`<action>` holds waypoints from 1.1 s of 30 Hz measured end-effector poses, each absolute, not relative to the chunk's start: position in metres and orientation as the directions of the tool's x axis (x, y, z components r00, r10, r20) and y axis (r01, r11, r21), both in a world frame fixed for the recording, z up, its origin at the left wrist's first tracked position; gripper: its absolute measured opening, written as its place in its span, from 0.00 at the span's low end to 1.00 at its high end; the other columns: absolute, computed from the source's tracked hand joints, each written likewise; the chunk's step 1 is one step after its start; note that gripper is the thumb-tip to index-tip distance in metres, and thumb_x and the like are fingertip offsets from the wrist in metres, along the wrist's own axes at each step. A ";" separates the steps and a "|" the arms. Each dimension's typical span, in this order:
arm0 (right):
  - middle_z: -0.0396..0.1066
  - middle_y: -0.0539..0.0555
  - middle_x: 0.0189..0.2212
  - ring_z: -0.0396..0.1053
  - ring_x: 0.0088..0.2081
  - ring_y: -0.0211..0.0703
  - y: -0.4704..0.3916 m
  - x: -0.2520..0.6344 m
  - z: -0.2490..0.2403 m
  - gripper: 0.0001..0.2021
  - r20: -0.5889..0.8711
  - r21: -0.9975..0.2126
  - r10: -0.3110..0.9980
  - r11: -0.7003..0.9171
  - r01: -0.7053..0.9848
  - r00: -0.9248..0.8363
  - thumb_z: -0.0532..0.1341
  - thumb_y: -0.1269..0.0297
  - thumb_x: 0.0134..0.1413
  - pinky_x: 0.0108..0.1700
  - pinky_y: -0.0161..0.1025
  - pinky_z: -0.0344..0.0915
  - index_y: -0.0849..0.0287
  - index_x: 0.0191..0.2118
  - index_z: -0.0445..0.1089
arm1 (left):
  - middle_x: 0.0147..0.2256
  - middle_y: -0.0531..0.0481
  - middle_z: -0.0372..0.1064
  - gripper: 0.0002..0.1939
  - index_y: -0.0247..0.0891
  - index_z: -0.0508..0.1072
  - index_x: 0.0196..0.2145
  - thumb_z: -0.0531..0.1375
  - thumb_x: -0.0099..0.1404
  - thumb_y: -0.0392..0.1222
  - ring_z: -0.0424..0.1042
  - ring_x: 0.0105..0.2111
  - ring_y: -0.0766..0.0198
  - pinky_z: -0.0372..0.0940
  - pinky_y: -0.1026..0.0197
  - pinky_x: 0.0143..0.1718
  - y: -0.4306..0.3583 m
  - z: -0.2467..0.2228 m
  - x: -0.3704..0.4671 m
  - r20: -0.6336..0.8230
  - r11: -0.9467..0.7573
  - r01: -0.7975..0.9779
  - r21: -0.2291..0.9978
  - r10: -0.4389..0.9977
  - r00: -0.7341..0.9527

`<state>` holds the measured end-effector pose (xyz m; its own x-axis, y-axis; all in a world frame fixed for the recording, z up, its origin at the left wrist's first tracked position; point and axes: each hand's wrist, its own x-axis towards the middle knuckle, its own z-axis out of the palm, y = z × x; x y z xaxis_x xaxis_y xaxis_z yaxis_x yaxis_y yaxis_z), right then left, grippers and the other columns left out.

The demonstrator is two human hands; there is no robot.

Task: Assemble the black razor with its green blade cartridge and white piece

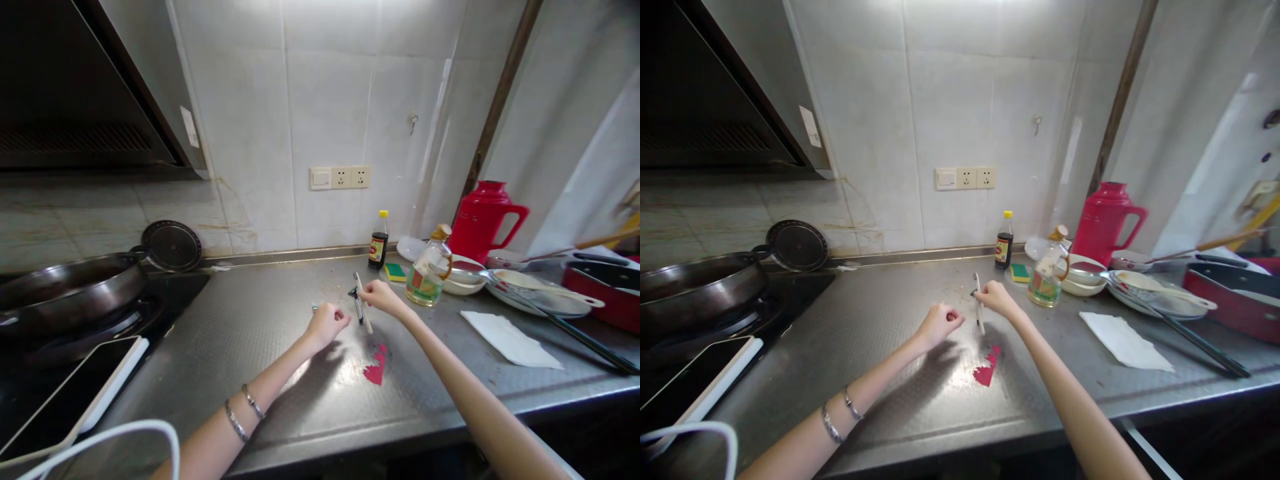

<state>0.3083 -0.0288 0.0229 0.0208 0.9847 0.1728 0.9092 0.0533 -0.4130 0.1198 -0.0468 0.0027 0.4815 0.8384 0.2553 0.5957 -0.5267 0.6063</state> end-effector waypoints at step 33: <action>0.73 0.58 0.19 0.69 0.24 0.40 0.019 0.354 -0.014 0.14 -0.096 -0.224 0.991 0.065 0.972 -0.088 0.55 0.64 0.47 0.26 0.30 0.59 0.64 0.19 0.73 | 0.27 0.47 0.74 0.09 0.35 0.77 0.29 0.59 0.53 0.42 0.72 0.29 0.63 0.63 0.64 0.32 -0.010 -0.026 0.179 0.150 -0.569 0.658 0.493 0.801 0.580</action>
